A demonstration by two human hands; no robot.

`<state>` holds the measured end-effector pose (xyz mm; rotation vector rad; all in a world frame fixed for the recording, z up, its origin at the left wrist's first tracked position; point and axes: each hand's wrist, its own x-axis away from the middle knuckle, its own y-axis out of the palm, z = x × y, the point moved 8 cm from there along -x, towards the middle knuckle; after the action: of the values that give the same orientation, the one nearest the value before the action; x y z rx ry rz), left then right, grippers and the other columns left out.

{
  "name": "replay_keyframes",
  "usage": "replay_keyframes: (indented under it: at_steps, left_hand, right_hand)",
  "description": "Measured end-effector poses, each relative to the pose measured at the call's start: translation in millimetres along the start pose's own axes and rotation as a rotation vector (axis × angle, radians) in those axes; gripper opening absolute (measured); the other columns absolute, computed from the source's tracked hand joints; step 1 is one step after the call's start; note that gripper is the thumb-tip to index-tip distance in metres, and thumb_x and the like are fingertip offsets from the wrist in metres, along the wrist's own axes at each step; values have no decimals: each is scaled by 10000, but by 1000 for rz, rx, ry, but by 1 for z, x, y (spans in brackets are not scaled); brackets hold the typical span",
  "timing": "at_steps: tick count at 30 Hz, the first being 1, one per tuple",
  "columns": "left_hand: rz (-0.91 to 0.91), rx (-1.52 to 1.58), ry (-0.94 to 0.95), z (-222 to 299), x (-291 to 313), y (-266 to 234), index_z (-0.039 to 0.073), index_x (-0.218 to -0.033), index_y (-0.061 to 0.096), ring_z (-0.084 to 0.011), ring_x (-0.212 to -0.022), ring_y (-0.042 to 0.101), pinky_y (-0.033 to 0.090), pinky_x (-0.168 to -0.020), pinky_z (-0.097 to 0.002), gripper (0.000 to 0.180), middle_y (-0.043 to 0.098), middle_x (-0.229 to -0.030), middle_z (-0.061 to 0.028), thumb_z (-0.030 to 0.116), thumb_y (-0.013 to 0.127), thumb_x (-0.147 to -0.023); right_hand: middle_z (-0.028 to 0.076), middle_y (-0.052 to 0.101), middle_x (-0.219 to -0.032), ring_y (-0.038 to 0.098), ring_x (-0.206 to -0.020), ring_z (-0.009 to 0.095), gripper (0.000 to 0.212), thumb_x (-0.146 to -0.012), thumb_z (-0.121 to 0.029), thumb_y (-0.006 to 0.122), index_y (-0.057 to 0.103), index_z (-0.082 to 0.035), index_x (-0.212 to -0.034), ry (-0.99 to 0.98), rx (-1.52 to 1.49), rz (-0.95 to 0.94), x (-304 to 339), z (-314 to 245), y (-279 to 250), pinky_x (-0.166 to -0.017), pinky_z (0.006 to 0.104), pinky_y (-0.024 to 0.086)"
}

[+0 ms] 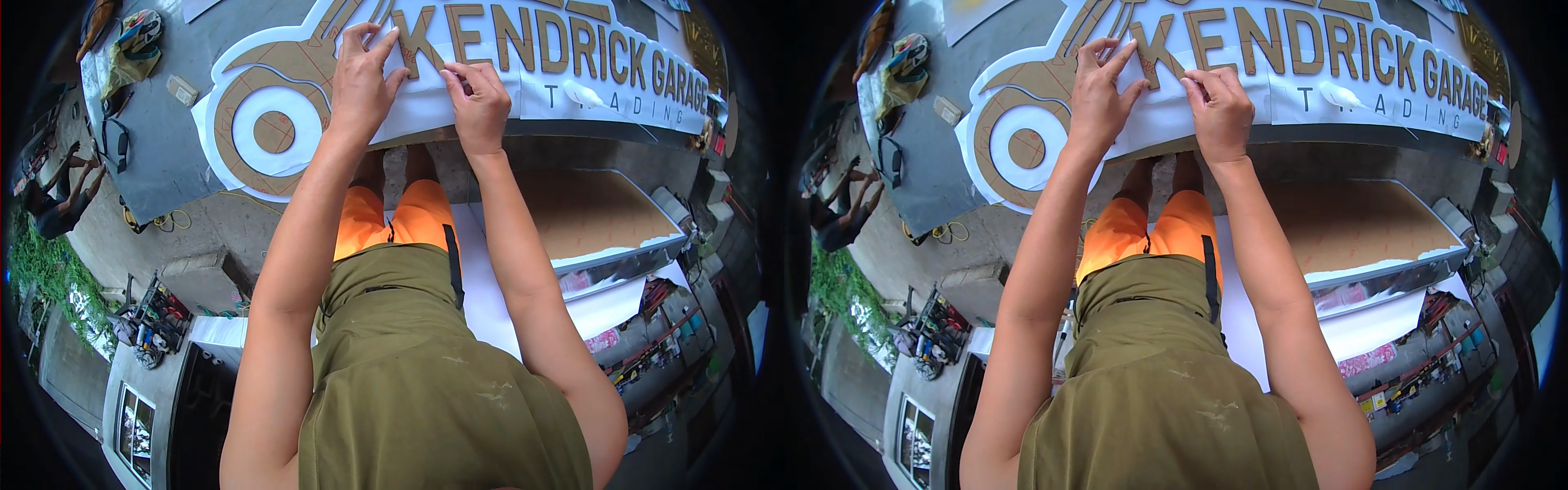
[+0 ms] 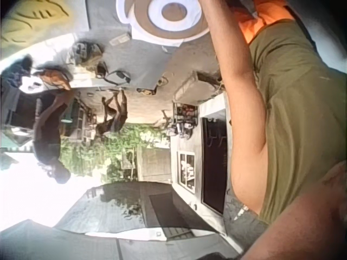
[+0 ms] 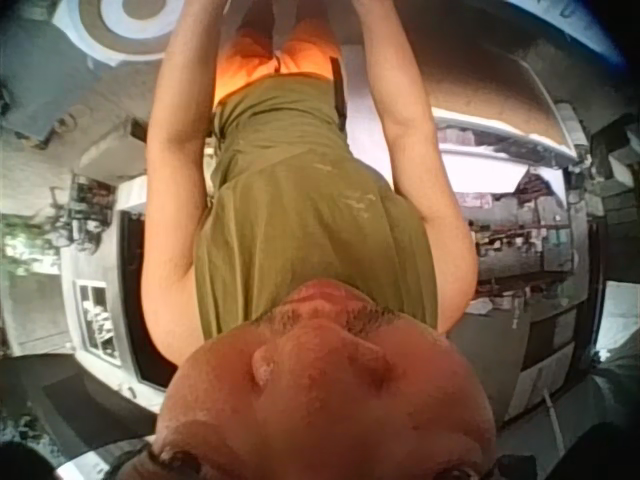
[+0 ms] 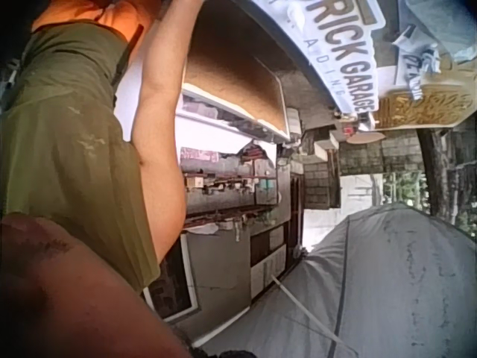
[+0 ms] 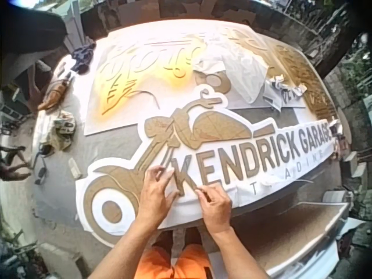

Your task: Assembling a garage sign by gluing wooden letters and logo components onto a base.

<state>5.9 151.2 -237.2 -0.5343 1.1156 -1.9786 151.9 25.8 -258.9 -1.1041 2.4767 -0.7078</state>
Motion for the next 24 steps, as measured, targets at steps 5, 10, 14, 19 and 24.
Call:
replay_keyframes:
  at_steps: [5,10,14,19,24]
  left_hand:
    - [-20,17,-21,1,0,0,136,-1391,675,-305,-1225,617,545,-1009,-417,622,510,-1414,-118,149,880,-803]
    - [-20,40,-16,4,0,-3,88,-1355,669,-334,-1229,619,531,-1040,-441,588,530,-1394,-128,131,872,-805]
    - [-24,-36,67,14,1,-4,106,-1315,686,-304,-1215,598,499,-1017,-434,526,575,-1361,-85,148,849,-817]
    - [-9,-182,199,30,-1,-2,191,-1314,702,-274,-1253,549,420,-1043,-438,473,601,-1362,-35,170,797,-851]
    - [-37,-273,230,29,-6,6,278,-1337,716,-279,-1262,544,395,-1053,-459,455,611,-1353,-17,156,738,-899]
  right_hand:
    - [58,704,-913,733,-734,219,120,-869,-110,827,801,-89,-984,-16,3,8,0,0,0,-659,334,577]
    - [61,710,-923,735,-734,225,112,-869,-121,829,798,-92,-972,-12,23,-9,-1,-2,0,-664,337,582]
    - [62,712,-927,735,-735,230,111,-868,-126,831,799,-92,-969,-9,27,-8,-1,-1,0,-669,342,582]
    - [63,711,-926,733,-732,234,112,-867,-132,832,799,-91,-966,-13,27,-3,0,0,0,-669,345,581]
    - [62,710,-930,729,-745,235,109,-877,-142,822,799,-93,-972,-26,28,-1,-1,0,-1,-663,352,574]
